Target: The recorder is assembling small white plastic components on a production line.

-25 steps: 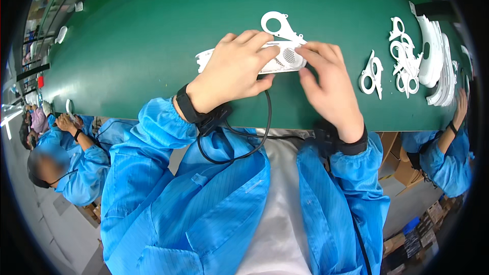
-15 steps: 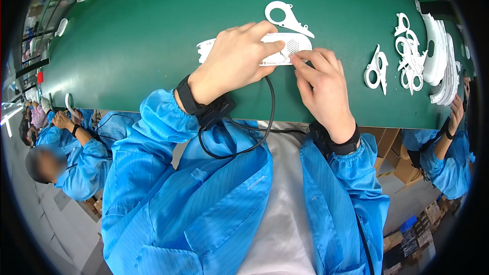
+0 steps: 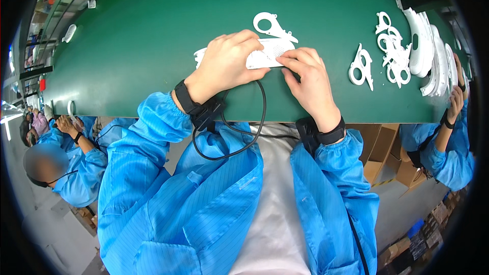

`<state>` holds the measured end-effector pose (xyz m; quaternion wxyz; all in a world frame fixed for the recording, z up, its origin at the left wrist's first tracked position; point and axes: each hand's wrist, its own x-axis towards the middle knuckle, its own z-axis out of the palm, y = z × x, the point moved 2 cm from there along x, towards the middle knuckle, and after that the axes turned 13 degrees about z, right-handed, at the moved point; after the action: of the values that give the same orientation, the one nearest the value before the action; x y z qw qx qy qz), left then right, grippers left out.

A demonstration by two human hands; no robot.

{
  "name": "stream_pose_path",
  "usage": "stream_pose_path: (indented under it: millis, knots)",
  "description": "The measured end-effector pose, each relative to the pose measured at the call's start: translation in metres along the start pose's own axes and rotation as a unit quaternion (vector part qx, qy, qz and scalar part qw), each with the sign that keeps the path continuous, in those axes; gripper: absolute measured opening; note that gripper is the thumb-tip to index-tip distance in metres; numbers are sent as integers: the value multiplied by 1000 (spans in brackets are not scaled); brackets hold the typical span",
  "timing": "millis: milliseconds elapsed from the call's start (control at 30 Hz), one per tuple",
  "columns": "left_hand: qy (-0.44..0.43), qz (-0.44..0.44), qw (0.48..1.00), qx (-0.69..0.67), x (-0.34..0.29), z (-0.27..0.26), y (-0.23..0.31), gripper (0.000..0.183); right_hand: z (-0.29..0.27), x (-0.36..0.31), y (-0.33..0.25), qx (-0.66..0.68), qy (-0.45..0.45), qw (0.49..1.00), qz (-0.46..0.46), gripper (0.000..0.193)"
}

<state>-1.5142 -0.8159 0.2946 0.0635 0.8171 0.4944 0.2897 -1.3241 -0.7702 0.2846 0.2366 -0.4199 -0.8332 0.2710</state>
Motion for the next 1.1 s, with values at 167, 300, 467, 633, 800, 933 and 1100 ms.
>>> stream_pose_path:
  millis: [167, 300, 467, 633, 800, 933, 1100]
  knots:
    - [-47, -60, 995, -59, 0, -3, 4, 42, 4, -3, 8, 5, 25, 999, -29, 20]
    - [48, -6, 992, -114, 12, -33, 1, 58, -3, -8, 2, -62, 74, 994, -44, 17]
    - [206, -115, 967, -97, -17, -77, -41, 36, -39, -13, -5, -28, 104, 994, -34, 17]
    - [279, -187, 935, -117, -53, -32, -98, 20, -92, -17, 24, -28, 196, 978, 70, 23]
    - [256, -261, 926, -91, -52, -26, -95, 14, -157, -31, 114, 175, 319, 891, 272, 21]
    - [234, -249, 938, -62, -56, -26, -98, 14, -214, -23, 180, 86, 309, 892, 317, 30]
    - [222, -253, 940, -61, -55, -26, -97, 12, -232, -15, 221, -44, 327, 866, 376, 33]
